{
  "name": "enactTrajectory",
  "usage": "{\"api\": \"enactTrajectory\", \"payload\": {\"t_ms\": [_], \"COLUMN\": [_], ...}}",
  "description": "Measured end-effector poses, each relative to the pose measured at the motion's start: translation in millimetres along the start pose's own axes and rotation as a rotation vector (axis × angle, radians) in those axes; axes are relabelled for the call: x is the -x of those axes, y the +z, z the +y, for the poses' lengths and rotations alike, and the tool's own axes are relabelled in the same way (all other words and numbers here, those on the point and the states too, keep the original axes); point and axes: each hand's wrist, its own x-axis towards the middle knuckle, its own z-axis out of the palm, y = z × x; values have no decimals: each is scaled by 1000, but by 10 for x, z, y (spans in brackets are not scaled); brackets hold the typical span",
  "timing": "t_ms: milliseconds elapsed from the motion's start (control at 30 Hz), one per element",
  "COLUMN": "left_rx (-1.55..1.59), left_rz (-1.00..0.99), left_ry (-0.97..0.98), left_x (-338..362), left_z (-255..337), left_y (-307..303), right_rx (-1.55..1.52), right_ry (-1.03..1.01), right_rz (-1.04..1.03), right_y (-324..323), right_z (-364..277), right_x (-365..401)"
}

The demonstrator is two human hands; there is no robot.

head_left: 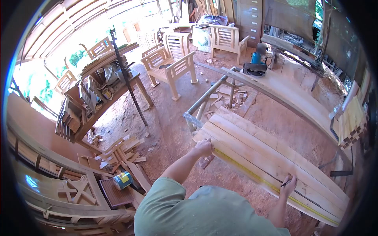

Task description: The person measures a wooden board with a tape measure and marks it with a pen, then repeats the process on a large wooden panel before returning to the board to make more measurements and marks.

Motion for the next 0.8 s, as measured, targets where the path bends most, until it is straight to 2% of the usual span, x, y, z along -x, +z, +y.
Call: {"api": "enactTrajectory", "payload": {"t_ms": [167,233,267,367,500,600,633,700,733,767,800], "left_rx": [-11,-11,-16,-19,-14,-40,-66,-76,-204,-194,-99], "left_rz": [1,-7,-14,-10,2,-2,-56,35,0,54,127], "left_ry": [14,21,24,31,26,13,60,75,142,193,152], "left_x": [42,22,20,39,45,73,78,-7,-2,-38,-12], "left_z": [33,14,6,31,30,61,32,-99,-89,-158,-181], "left_y": [-45,-25,-23,-47,9,-39,-47,150,72,151,188], "right_rx": [-5,-248,-243,-372,-249,-1412,-1781,-2477,-1845,-1154,-1080], "right_ry": [-15,222,225,197,275,345,370,383,537,631,487], "right_rz": [0,-220,-221,142,254,75,34,26,455,763,544], "right_y": [-23,-121,-114,-178,-293,-103,-129,-445,-457,-334,-269], "right_z": [143,262,393,703,952,1079,1121,1352,1238,1061,1211], "right_x": [-40,-138,-124,163,616,812,993,1637,1787,1722,1846]}}
